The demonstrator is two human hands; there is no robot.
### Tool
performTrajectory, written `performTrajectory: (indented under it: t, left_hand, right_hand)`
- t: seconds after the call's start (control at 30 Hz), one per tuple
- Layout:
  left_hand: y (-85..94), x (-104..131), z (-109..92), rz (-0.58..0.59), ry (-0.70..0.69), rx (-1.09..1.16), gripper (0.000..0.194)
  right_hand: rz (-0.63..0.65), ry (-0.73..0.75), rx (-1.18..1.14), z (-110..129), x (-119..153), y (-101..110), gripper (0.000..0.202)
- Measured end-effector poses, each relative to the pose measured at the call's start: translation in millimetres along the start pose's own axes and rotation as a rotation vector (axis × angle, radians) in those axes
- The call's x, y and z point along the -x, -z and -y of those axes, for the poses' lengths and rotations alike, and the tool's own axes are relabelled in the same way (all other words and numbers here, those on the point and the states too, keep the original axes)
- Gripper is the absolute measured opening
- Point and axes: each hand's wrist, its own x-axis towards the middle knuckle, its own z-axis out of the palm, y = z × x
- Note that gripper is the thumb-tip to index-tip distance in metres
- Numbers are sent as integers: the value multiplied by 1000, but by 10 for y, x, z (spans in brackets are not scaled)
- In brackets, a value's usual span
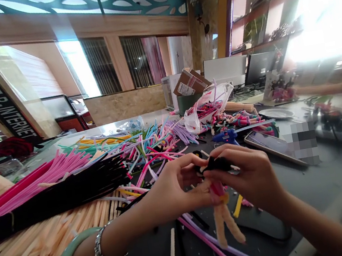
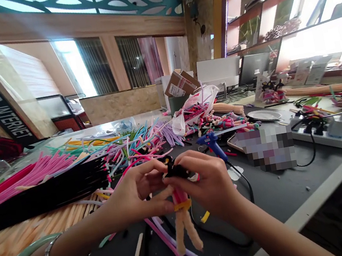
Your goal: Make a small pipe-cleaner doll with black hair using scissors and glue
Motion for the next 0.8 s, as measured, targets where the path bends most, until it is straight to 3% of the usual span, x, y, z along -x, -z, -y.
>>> performTrajectory:
  t: [0.13, 0.37, 0.6, 0.8]
  left_hand:
    - [37, 21, -46, 121, -75, -159, 66]
    - [99, 22, -89, 222, -169, -331, 60]
    - [105, -11, -27, 108, -118, -188, 49]
    - [83, -43, 4, -19, -98, -22, 27]
  right_hand:
    - [50, -191, -157, -51, -63, 111, 12]
    - [56, -345, -375, -54, -98, 144, 16]
    - [48, -274, -290, -21, -82, 113, 13]
    - [33, -88, -252, -37, -64, 79, 17]
